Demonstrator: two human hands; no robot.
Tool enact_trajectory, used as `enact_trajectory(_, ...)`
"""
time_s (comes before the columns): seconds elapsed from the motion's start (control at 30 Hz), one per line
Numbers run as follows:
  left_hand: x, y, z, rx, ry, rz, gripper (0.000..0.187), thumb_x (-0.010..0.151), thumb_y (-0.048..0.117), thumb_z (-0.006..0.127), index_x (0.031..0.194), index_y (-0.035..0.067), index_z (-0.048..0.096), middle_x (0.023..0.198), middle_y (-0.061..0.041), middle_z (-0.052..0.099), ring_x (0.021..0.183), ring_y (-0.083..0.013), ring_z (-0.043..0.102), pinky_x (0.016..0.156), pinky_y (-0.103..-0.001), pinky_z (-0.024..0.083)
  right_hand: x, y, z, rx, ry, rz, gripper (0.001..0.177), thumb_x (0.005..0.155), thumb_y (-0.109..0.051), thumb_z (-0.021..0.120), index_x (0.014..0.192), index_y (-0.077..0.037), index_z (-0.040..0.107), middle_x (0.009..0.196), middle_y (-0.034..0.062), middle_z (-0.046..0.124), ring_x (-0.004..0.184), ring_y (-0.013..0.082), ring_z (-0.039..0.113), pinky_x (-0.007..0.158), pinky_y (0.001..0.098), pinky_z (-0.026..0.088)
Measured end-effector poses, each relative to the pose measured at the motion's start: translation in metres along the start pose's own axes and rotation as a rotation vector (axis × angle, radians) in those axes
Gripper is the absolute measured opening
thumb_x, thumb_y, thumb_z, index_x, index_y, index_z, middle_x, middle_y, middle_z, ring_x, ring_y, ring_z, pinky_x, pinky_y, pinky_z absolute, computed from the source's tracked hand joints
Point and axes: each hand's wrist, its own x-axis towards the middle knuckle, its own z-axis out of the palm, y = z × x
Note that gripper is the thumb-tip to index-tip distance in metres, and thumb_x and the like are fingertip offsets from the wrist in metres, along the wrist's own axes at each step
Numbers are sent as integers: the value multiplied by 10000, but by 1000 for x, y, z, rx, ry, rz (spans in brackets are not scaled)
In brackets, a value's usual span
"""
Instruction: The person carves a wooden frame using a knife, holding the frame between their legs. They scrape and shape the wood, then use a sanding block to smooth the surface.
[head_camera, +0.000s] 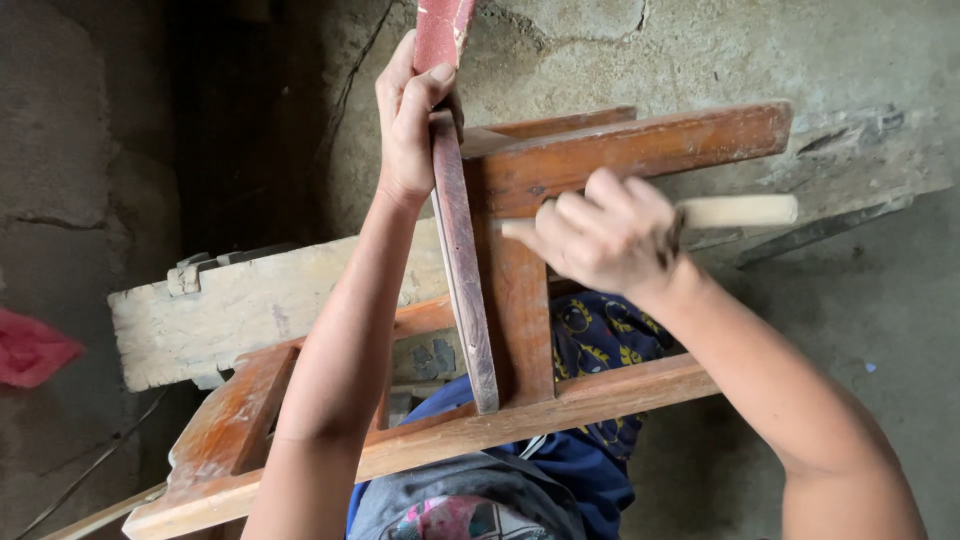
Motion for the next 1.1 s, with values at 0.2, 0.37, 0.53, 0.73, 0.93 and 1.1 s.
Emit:
enact_trajectory(0.2, -2, 5, 4, -100, 11, -81, 111, 739, 240, 432, 730, 130, 416, 607, 72, 284, 530, -30, 236, 445, -208, 210, -2, -4, -6, 38, -28, -5, 452, 900, -403, 588, 548, -186, 405, 514, -38, 351, 502, 131, 352, 412, 220, 244)
enact_trajectory(0.37, -2, 8, 5, -189, 14, -131, 132, 743, 243, 446, 703, 136, 380, 543, 77, 259, 422, -16, 224, 335, -194, 215, -11, 1, 11, 43, 59, -38, 450, 894, -432, 637, 553, -182, 482, 464, -81, 343, 449, 60, 294, 399, 172, 135)
enact_trajectory(0.53, -1, 10, 6, -106, -27, -22, 225, 745, 279, 435, 831, 82, 503, 769, 37, 443, 728, -63, 358, 674, -224, 306, -14, 1, 8, 94, 48, -66, 460, 896, -449, 618, 544, -187, 478, 463, -75, 377, 468, 66, 300, 406, 166, 160)
enact_trajectory(0.73, 1, 11, 7, -109, -28, -23, 218, 742, 303, 439, 805, 99, 484, 737, 37, 416, 707, -66, 340, 650, -235, 295, -9, 5, 5, -4, 14, 36, 451, 926, -389, 597, 549, -198, 439, 510, -64, 411, 519, 109, 359, 429, 200, 238)
enact_trajectory(0.93, -1, 0, 3, -151, -21, -37, 227, 754, 280, 454, 863, 90, 514, 769, 35, 457, 731, -59, 367, 681, -219, 309, -20, -6, 8, 108, 59, -11, 469, 895, -430, 628, 533, -185, 457, 471, -70, 410, 462, 64, 320, 402, 173, 164)
enact_trajectory(1.1, -3, 1, 6, -197, -9, -175, 272, 744, 330, 482, 818, 71, 445, 468, 27, 339, 328, -75, 339, 291, -197, 247, -18, 0, 14, 74, 46, 21, 484, 925, -375, 604, 522, -197, 405, 462, -71, 344, 474, 84, 296, 408, 185, 175)
